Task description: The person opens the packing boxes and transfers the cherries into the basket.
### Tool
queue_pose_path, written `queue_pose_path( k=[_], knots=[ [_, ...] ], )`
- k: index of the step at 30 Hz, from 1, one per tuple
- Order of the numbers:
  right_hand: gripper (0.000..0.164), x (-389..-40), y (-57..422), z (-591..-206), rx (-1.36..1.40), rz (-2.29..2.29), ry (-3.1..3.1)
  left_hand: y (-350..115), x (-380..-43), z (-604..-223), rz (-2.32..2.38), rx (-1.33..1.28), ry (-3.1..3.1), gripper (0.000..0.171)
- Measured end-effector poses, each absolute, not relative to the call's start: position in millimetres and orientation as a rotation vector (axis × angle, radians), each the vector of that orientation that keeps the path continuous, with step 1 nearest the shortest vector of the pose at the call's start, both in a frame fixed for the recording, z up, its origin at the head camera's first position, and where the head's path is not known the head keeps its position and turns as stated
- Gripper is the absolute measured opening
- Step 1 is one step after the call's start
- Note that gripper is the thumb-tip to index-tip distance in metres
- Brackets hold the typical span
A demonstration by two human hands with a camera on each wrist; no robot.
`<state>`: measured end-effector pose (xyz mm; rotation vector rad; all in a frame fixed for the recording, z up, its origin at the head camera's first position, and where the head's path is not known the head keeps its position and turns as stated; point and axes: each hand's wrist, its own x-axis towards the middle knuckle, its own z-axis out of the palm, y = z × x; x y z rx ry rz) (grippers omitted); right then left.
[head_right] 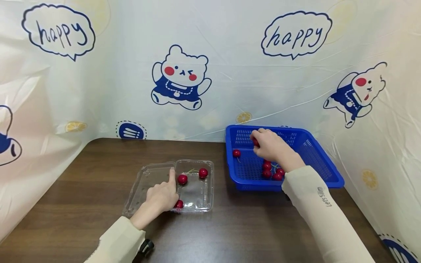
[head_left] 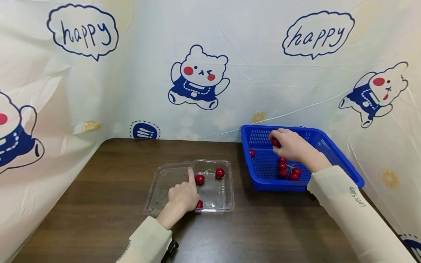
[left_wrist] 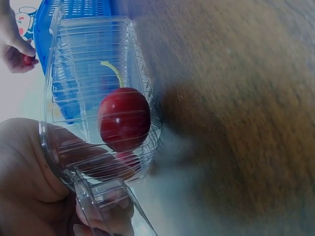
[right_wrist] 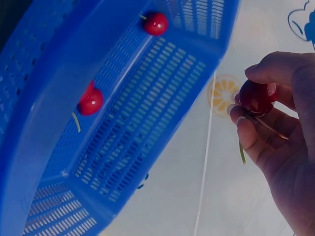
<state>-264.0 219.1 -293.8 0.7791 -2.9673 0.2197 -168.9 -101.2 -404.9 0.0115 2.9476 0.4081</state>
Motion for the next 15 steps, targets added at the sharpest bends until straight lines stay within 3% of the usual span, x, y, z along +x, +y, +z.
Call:
queue_pose_path(
  k=[15],
  knots=[
    [0.027, -264.8, 243.6, -291.5, 0.692, 0.266, -3.001, -99.9, -168.9, -403.8, 0.382, 0.011, 2.946, 0.081]
  ],
)
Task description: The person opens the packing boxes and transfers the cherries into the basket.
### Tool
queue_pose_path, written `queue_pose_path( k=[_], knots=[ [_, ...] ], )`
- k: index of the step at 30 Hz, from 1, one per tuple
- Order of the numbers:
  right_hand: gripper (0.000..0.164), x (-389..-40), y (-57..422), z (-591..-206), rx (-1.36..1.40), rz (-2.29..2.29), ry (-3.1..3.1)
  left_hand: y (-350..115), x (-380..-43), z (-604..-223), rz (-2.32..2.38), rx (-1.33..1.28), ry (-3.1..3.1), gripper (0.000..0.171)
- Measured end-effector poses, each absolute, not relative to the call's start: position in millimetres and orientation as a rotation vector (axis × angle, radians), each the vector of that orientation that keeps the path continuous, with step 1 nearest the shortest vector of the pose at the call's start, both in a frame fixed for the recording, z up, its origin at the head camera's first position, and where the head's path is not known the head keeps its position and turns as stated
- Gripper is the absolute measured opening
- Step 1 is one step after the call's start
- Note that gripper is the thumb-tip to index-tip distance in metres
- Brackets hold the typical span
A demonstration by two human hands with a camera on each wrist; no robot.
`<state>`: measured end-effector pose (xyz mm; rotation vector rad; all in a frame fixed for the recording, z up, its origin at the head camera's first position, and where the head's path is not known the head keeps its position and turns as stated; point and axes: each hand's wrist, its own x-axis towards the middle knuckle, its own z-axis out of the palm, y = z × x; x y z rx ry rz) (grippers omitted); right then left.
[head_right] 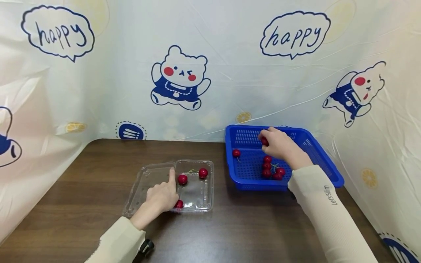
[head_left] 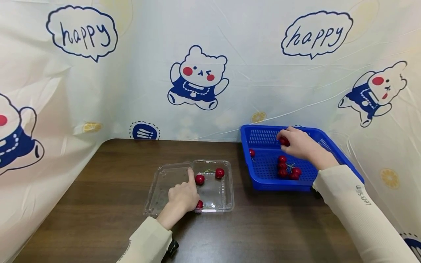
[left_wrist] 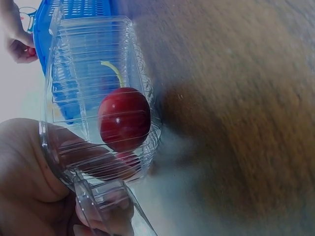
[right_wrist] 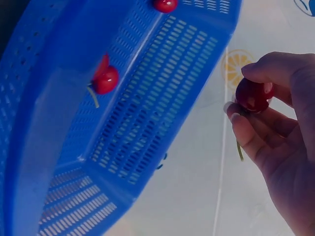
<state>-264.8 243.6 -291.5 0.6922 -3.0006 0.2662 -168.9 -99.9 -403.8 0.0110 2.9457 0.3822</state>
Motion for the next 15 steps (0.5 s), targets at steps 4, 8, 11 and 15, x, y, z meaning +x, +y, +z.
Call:
queue_pose_path(
  k=[4, 8, 11, 15],
  knots=[
    [0.029, -266.8, 251.6, -296.5, 0.674, 0.267, -3.03, -99.8, -169.1, -403.5, 0.382, 0.012, 2.946, 0.081],
    [0.029, -268.4, 258.0, -301.1, 0.649, 0.264, -3.062, -99.6, -169.3, -403.0, 0.381, 0.012, 2.949, 0.08],
    [0.03, -269.3, 261.4, -304.8, 0.628, 0.271, -3.092, -99.5, -168.8, -402.9, 0.381, 0.013, 2.948, 0.081],
    [0.029, -269.7, 264.5, -309.5, 0.615, 0.285, -3.127, -99.4, -168.2, -402.9, 0.378, 0.015, 2.95, 0.081]
  ],
)
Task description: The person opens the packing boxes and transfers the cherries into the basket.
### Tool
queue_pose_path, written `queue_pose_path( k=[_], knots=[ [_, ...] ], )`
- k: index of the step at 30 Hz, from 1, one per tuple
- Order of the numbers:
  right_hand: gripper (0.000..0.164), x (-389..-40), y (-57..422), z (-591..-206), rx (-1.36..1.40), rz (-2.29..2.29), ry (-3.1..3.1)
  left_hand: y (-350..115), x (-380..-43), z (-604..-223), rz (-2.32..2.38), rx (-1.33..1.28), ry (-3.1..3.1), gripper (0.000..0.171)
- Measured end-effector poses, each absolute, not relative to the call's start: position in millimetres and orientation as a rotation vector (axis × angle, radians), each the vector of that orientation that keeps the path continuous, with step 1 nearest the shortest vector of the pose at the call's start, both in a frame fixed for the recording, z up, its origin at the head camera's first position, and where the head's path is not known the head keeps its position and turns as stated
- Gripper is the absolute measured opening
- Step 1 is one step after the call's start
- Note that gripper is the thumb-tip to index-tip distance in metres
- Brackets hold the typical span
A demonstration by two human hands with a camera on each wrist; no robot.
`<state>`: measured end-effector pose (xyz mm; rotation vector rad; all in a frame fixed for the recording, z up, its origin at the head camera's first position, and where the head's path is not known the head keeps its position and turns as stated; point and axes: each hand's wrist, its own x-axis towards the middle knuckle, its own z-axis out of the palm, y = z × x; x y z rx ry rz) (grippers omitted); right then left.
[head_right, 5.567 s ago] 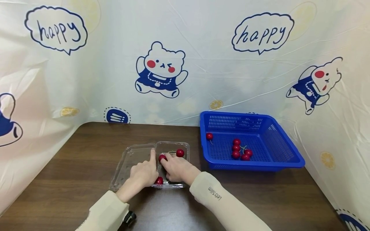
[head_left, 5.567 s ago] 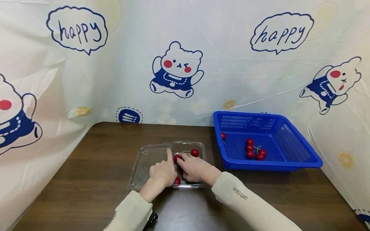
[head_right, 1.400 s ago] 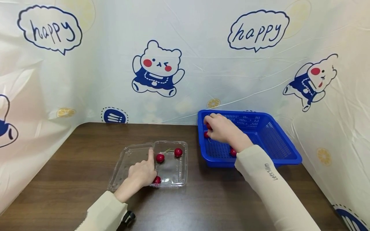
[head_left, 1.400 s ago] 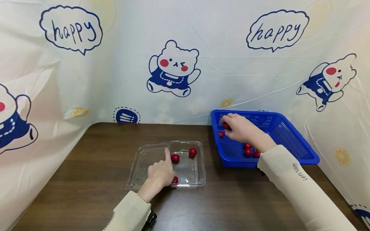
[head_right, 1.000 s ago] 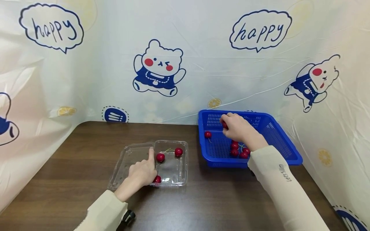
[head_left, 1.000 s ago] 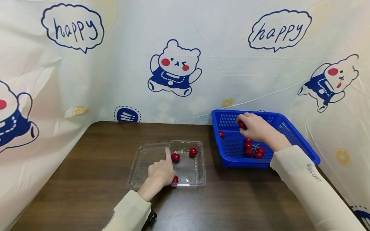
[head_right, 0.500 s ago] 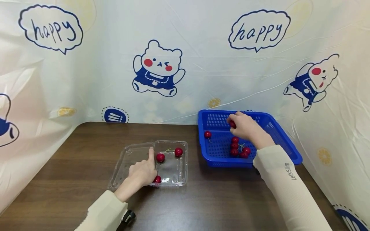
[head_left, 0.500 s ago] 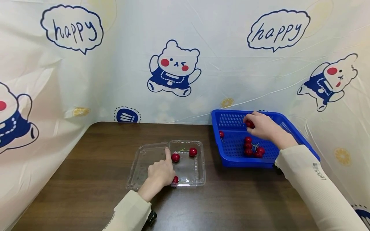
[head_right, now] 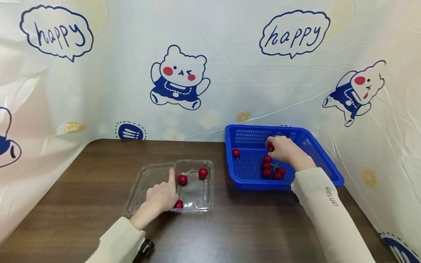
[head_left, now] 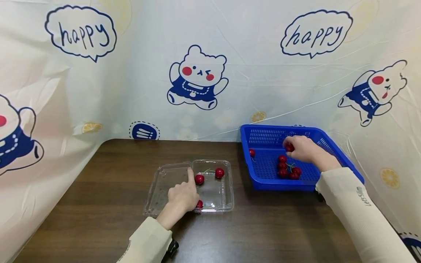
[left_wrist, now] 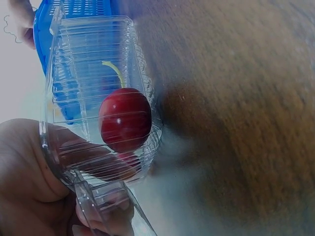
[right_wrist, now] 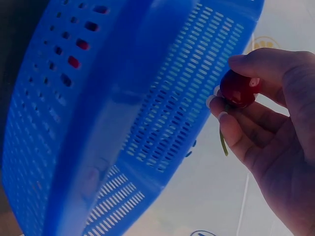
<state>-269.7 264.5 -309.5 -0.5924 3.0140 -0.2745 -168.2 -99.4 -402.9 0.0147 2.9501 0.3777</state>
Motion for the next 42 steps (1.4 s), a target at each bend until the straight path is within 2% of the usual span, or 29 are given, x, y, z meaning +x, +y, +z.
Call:
queue_pose_path(
  k=[22, 42],
  knots=[
    [0.029, -268.3, 281.0, -349.3, -0.516, -0.22, 2.909, -100.2, -169.1, -404.1, 0.392, 0.008, 2.953, 0.081],
    [0.031, -265.2, 284.8, -357.6, -0.515, -0.13, 2.937, -99.3, -169.0, -404.3, 0.399, 0.011, 2.958, 0.082]
  ],
)
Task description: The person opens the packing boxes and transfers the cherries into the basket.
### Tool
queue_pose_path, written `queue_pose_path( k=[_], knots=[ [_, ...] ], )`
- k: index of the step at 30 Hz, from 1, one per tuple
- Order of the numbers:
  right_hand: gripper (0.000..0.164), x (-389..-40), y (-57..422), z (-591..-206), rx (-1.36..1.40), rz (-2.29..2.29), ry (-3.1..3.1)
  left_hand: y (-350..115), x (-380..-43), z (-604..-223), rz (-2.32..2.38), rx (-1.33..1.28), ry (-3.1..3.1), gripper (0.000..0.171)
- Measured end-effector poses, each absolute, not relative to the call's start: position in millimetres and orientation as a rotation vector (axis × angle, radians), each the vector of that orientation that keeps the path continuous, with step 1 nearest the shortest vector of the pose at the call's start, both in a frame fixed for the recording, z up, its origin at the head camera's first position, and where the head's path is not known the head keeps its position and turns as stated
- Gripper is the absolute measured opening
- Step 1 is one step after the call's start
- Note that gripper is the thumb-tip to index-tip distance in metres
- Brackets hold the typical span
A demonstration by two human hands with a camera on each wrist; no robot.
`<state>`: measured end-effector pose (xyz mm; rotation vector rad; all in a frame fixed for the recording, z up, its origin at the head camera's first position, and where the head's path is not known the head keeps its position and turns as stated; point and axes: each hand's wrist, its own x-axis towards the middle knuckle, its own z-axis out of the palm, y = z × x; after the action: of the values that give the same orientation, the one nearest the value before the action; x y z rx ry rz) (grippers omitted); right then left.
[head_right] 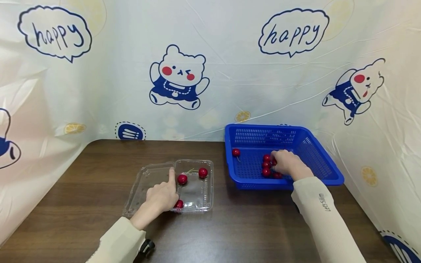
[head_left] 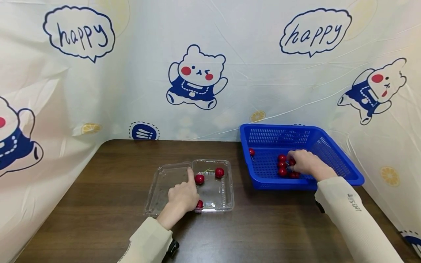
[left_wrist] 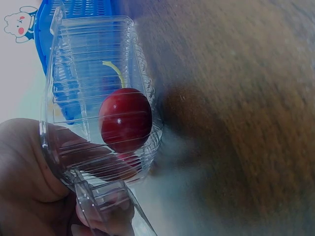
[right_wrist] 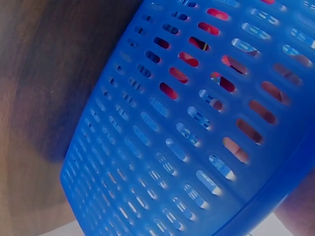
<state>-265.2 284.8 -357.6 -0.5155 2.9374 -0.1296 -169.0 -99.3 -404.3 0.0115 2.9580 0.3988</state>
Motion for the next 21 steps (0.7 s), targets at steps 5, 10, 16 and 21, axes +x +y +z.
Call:
queue_pose_path(
  k=[5, 10, 16, 21],
  knots=[
    [0.03, -264.7, 285.9, -359.4, -0.508, -0.123, 2.938, -98.9, -169.3, -404.8, 0.393, 0.008, 2.951, 0.081],
    [0.028, -263.8, 286.5, -359.7, -0.503, -0.131, 2.947, -98.9, -169.3, -404.6, 0.382, 0.008, 2.959, 0.082],
    [0.029, -263.6, 287.4, -359.9, -0.494, -0.152, 2.935, -99.0, -169.4, -404.9, 0.377, 0.007, 2.962, 0.083],
    [0.029, -264.5, 287.3, -359.4, -0.494, -0.161, 2.928, -98.9, -169.4, -404.9, 0.378, 0.003, 2.959, 0.083]
  ],
)
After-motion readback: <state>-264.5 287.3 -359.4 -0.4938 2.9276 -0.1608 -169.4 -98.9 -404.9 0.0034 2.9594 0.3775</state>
